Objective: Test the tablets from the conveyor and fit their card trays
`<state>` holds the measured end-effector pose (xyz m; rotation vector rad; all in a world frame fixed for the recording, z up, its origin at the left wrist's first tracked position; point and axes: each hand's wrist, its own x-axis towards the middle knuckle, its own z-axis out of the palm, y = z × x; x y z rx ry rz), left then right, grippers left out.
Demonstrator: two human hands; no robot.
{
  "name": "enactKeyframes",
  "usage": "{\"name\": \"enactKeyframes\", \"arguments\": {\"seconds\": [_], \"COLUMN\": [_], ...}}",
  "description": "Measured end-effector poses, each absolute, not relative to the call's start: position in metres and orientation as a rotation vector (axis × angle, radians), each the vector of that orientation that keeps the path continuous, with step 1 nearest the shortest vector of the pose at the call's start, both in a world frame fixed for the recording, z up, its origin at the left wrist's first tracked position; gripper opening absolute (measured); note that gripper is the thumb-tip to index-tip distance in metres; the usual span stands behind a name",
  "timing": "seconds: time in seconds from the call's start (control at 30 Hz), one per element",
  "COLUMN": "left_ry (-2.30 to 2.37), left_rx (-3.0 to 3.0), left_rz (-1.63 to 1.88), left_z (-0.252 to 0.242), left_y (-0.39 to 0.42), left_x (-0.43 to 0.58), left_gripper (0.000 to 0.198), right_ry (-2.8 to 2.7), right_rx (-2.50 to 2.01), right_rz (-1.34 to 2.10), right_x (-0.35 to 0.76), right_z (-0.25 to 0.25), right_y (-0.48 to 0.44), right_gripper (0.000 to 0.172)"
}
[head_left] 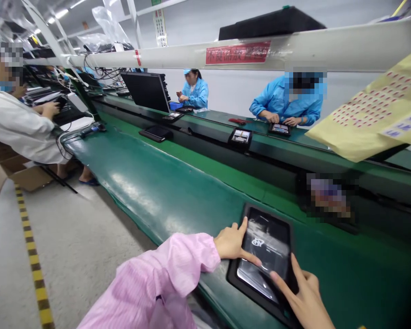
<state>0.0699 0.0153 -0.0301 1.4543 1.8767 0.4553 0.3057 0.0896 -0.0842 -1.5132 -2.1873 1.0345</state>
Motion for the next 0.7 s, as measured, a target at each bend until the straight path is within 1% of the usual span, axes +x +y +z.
{"name": "enactKeyframes", "arguments": {"seconds": [0.07, 0.2, 0.27, 0.37, 0.43, 0.57, 0.7], "left_ry": [1.837, 1.818, 1.82, 1.794, 1.754, 1.693, 1.607], "left_rx": [1.466, 1.573, 1.649, 1.672, 1.659, 1.646, 1.491], "left_rz": [0.455, 0.475, 0.584, 0.759, 0.799, 0.826, 0.883], "left_z": [-0.028, -0.029, -0.036, -0.048, -0.054, -0.056, -0.056], "left_y": [0.032, 0.05, 0.05, 0.048, 0.049, 0.053, 0.054], "left_x": [0.08, 0.085, 0.081, 0.071, 0.065, 0.063, 0.064], "left_gripper": [0.141, 0.138, 0.126, 0.096, 0.084, 0.08, 0.077], "right_ry": [-2.135, -1.992, -1.93, -1.869, -1.848, -1.849, -1.799], "right_rx": [-1.55, -1.561, -1.536, -1.515, -1.5, -1.444, -1.436], "right_rz": [0.952, 0.857, 0.866, 0.959, 1.038, 1.095, 1.087], "right_x": [0.316, 0.319, 0.317, 0.317, 0.32, 0.326, 0.323], "right_z": [-0.088, -0.089, -0.086, -0.08, -0.076, -0.07, -0.066], "right_y": [0.099, 0.099, 0.092, 0.087, 0.087, 0.088, 0.086], "right_gripper": [0.108, 0.093, 0.087, 0.081, 0.078, 0.071, 0.069]}}
